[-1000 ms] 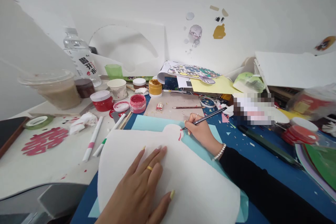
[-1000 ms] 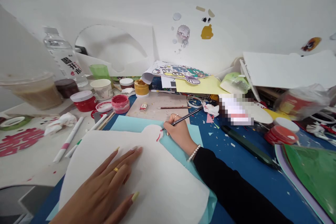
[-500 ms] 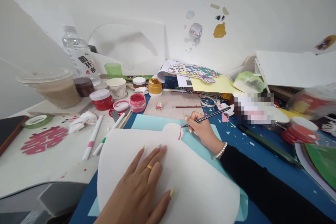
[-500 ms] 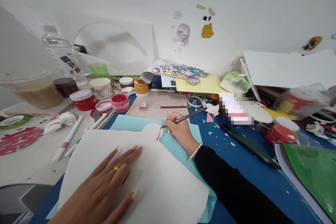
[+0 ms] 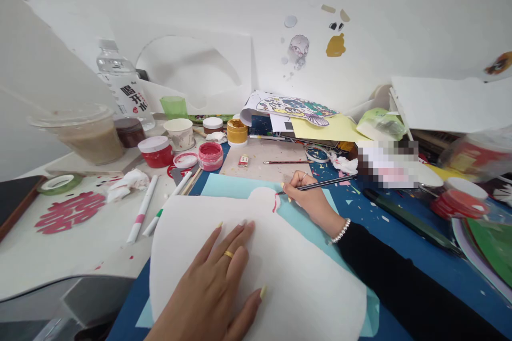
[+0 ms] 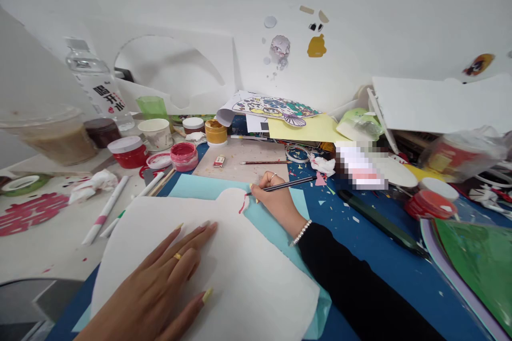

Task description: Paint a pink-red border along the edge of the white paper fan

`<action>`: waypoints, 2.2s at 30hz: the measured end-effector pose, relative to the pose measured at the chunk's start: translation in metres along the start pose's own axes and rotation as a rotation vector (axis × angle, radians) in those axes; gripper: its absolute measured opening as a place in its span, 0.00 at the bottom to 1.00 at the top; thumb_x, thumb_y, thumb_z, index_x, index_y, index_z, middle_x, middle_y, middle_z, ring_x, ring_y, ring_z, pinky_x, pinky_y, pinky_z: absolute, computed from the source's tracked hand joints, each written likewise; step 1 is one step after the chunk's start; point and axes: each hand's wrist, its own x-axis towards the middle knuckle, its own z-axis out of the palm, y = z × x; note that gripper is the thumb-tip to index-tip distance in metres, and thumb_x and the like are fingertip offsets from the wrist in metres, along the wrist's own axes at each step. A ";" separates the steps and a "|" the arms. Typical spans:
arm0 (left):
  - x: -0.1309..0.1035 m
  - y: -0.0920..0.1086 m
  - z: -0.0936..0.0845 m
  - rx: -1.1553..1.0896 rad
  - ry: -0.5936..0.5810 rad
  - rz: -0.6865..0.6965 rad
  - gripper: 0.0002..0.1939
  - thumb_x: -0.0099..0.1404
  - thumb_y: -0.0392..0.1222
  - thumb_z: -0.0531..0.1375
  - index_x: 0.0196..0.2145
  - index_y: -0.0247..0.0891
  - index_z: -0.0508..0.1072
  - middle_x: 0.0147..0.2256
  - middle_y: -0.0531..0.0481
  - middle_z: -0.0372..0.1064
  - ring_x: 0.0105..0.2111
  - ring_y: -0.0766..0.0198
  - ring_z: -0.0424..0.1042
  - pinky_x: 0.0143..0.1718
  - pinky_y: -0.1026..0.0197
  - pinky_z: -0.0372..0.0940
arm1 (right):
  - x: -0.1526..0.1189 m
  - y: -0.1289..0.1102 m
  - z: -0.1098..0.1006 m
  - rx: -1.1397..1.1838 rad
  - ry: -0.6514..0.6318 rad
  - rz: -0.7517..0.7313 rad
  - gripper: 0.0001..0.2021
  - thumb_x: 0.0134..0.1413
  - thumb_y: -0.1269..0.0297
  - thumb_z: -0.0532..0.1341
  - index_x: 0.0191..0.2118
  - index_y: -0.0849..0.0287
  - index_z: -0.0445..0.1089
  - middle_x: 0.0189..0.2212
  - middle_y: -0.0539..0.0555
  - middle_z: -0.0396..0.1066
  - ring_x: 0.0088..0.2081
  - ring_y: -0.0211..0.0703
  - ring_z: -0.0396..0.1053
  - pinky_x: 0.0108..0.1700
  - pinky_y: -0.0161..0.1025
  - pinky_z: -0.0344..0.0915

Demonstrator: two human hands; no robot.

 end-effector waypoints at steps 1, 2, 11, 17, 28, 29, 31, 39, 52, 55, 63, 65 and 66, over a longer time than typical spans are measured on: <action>0.000 0.000 0.000 -0.008 0.003 -0.002 0.23 0.60 0.49 0.50 0.51 0.35 0.58 0.56 0.42 0.53 0.54 0.57 0.55 0.55 0.50 0.53 | 0.000 0.001 0.000 -0.001 -0.005 -0.004 0.13 0.40 0.63 0.60 0.18 0.57 0.53 0.12 0.44 0.59 0.15 0.32 0.55 0.21 0.32 0.50; 0.000 0.000 0.001 -0.013 0.010 -0.003 0.24 0.60 0.50 0.50 0.51 0.35 0.58 0.56 0.42 0.53 0.54 0.57 0.55 0.55 0.50 0.53 | 0.000 0.002 0.000 0.000 -0.011 -0.006 0.13 0.40 0.63 0.60 0.18 0.57 0.53 0.12 0.44 0.59 0.16 0.32 0.55 0.21 0.33 0.51; 0.001 0.000 0.004 -0.015 0.019 0.003 0.25 0.60 0.51 0.50 0.51 0.33 0.56 0.55 0.42 0.54 0.54 0.57 0.56 0.53 0.51 0.56 | 0.000 0.001 -0.001 -0.042 -0.007 -0.042 0.12 0.40 0.65 0.60 0.19 0.57 0.54 0.14 0.45 0.59 0.18 0.34 0.55 0.23 0.33 0.51; 0.001 0.002 -0.002 0.008 0.026 -0.013 0.26 0.60 0.54 0.50 0.51 0.35 0.57 0.54 0.44 0.57 0.53 0.59 0.58 0.54 0.54 0.56 | -0.004 -0.008 -0.003 0.024 -0.053 -0.009 0.14 0.42 0.58 0.60 0.20 0.58 0.56 0.13 0.44 0.61 0.15 0.31 0.51 0.20 0.32 0.48; 0.003 0.002 0.000 -0.028 0.054 -0.017 0.30 0.59 0.54 0.51 0.53 0.34 0.54 0.53 0.44 0.59 0.52 0.57 0.59 0.53 0.54 0.56 | -0.002 -0.003 -0.003 0.073 -0.073 -0.004 0.14 0.42 0.60 0.62 0.21 0.58 0.55 0.14 0.44 0.62 0.14 0.29 0.51 0.18 0.30 0.47; 0.003 0.003 -0.001 -0.027 0.052 -0.020 0.29 0.59 0.54 0.51 0.53 0.34 0.54 0.53 0.44 0.58 0.52 0.57 0.59 0.53 0.54 0.57 | -0.003 -0.002 -0.003 0.056 -0.071 0.002 0.14 0.42 0.61 0.62 0.21 0.58 0.54 0.14 0.44 0.62 0.14 0.29 0.51 0.18 0.30 0.48; 0.003 0.003 -0.002 -0.018 0.053 -0.024 0.30 0.59 0.54 0.51 0.53 0.33 0.53 0.53 0.43 0.58 0.52 0.57 0.59 0.52 0.54 0.58 | -0.003 -0.002 -0.003 0.035 -0.073 0.010 0.13 0.42 0.63 0.61 0.21 0.58 0.53 0.14 0.44 0.62 0.14 0.29 0.51 0.18 0.30 0.48; 0.004 0.004 -0.003 0.036 0.070 -0.001 0.30 0.59 0.55 0.50 0.52 0.31 0.54 0.52 0.42 0.60 0.51 0.58 0.61 0.50 0.56 0.60 | -0.002 -0.002 -0.003 -0.011 -0.115 0.013 0.12 0.43 0.64 0.59 0.21 0.58 0.53 0.14 0.44 0.61 0.15 0.29 0.51 0.18 0.30 0.47; 0.004 0.001 0.000 0.024 0.070 -0.011 0.29 0.59 0.56 0.50 0.52 0.32 0.55 0.51 0.43 0.61 0.51 0.59 0.60 0.50 0.57 0.60 | -0.006 -0.004 -0.005 -0.078 -0.141 -0.076 0.10 0.43 0.67 0.58 0.21 0.58 0.54 0.16 0.43 0.56 0.18 0.30 0.52 0.21 0.30 0.49; 0.001 0.001 0.002 0.000 0.085 -0.006 0.29 0.59 0.55 0.50 0.51 0.32 0.56 0.53 0.43 0.59 0.53 0.59 0.57 0.52 0.57 0.58 | -0.006 -0.003 -0.004 -0.089 -0.137 -0.109 0.10 0.42 0.68 0.58 0.21 0.58 0.54 0.17 0.43 0.56 0.19 0.30 0.53 0.22 0.30 0.49; 0.000 0.000 0.005 -0.031 0.075 -0.027 0.28 0.59 0.55 0.51 0.52 0.35 0.56 0.53 0.45 0.58 0.53 0.59 0.58 0.53 0.57 0.57 | -0.007 -0.005 -0.004 -0.067 -0.107 -0.072 0.11 0.43 0.65 0.58 0.21 0.58 0.54 0.16 0.43 0.56 0.18 0.30 0.52 0.21 0.30 0.49; 0.001 0.000 0.005 -0.032 0.075 -0.027 0.29 0.59 0.55 0.51 0.52 0.34 0.55 0.53 0.44 0.58 0.53 0.59 0.58 0.53 0.57 0.56 | -0.006 -0.006 -0.004 -0.082 -0.109 -0.079 0.11 0.43 0.66 0.59 0.20 0.58 0.54 0.16 0.43 0.57 0.18 0.30 0.52 0.21 0.30 0.48; 0.001 0.001 0.005 -0.030 0.073 -0.027 0.29 0.59 0.55 0.51 0.52 0.34 0.55 0.53 0.44 0.58 0.53 0.59 0.58 0.53 0.57 0.56 | -0.006 -0.006 -0.004 -0.090 -0.111 -0.077 0.10 0.43 0.67 0.59 0.20 0.58 0.54 0.16 0.44 0.57 0.18 0.30 0.52 0.21 0.30 0.48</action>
